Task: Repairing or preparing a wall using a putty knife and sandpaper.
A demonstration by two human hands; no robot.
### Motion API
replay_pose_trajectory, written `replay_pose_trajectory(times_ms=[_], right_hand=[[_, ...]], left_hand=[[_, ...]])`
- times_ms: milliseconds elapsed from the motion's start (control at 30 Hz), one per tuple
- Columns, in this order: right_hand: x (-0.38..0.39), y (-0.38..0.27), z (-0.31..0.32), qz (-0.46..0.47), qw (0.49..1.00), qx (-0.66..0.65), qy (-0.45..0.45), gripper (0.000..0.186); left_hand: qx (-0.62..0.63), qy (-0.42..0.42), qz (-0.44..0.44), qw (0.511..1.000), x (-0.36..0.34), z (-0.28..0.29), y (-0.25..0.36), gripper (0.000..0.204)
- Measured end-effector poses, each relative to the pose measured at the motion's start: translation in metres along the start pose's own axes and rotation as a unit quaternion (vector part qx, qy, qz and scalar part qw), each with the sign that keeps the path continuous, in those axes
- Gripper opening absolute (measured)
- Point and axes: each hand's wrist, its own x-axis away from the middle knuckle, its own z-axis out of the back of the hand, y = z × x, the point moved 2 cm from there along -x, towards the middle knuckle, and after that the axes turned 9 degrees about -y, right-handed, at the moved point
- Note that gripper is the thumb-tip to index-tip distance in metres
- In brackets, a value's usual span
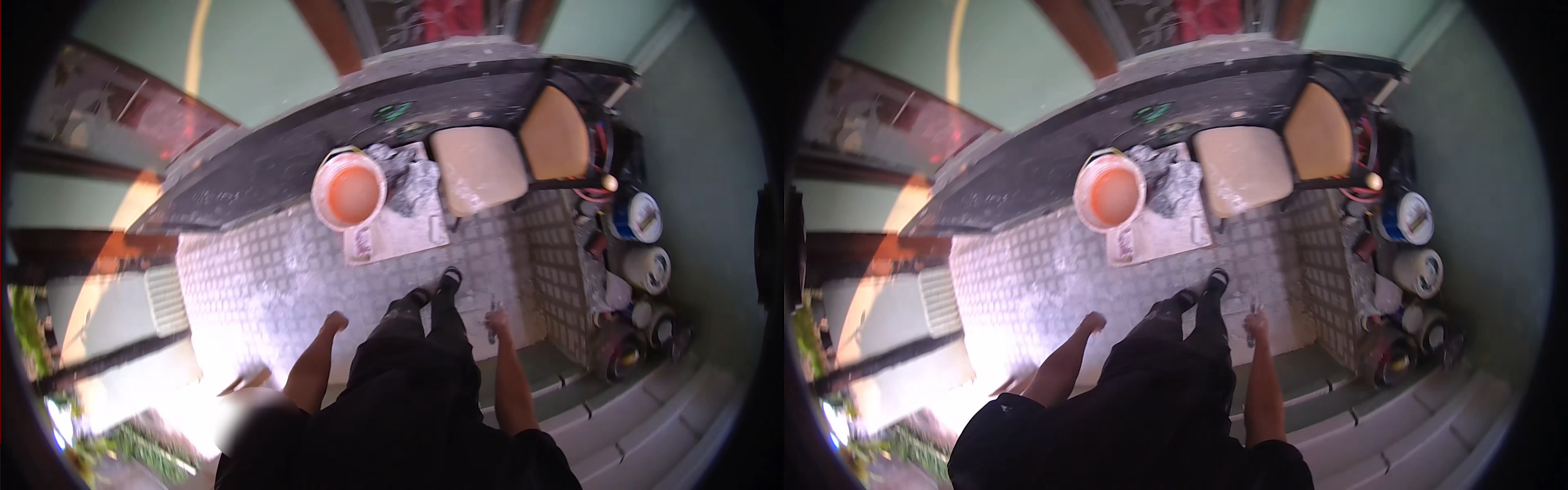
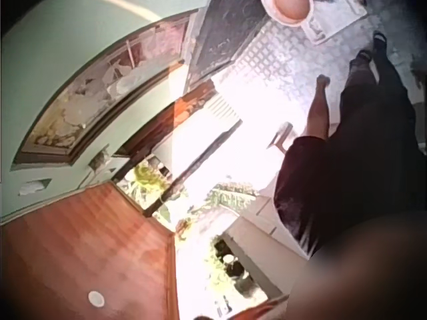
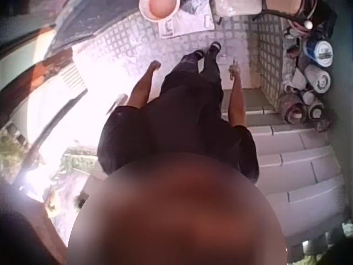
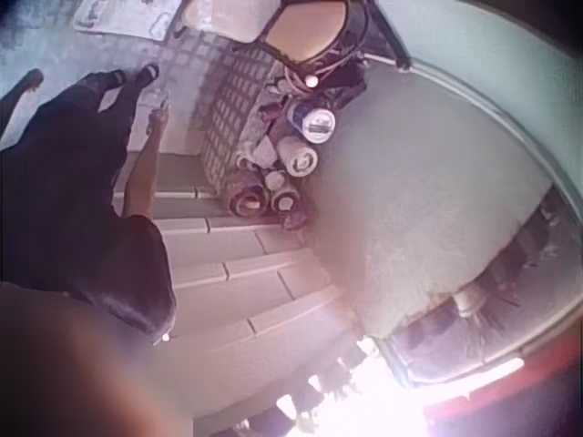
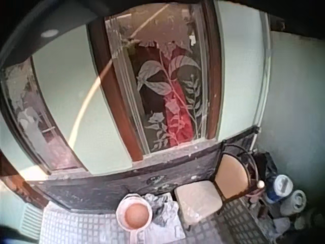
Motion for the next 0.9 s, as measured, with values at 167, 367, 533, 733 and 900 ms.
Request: replay_pose_trajectory(times_ms=[167, 367, 533, 733, 900], right_hand=[[-0.093, 0.045, 0.029, -0.453, 0.723, -0.504, -0.135, 0.024], [-0.2, 0.065, 0.048, -0.464, 0.802, -0.335, -0.17, 0.042], [-0.327, -0.004, 0.012, -0.348, 0.85, -0.298, -0.261, 0.044], [-0.372, -0.033, -0.059, -0.189, 0.924, -0.261, -0.204, 0.078], [-0.397, -0.085, -0.083, -0.245, 0.888, -0.266, -0.283, 0.075]], left_hand=[[0.246, 0.466, -0.084, 0.846, 0.007, 0.025, 0.049, 0.016], [0.407, 0.289, -0.026, 0.866, -0.044, 0.09, 0.11, 0.024], [0.492, 0.332, -0.046, 0.804, -0.115, 0.067, 0.11, 0.028], [0.514, 0.295, -0.069, 0.803, -0.157, 0.163, 0.106, 0.032], [0.491, 0.306, -0.083, 0.811, -0.216, 0.167, 0.074, 0.031]])
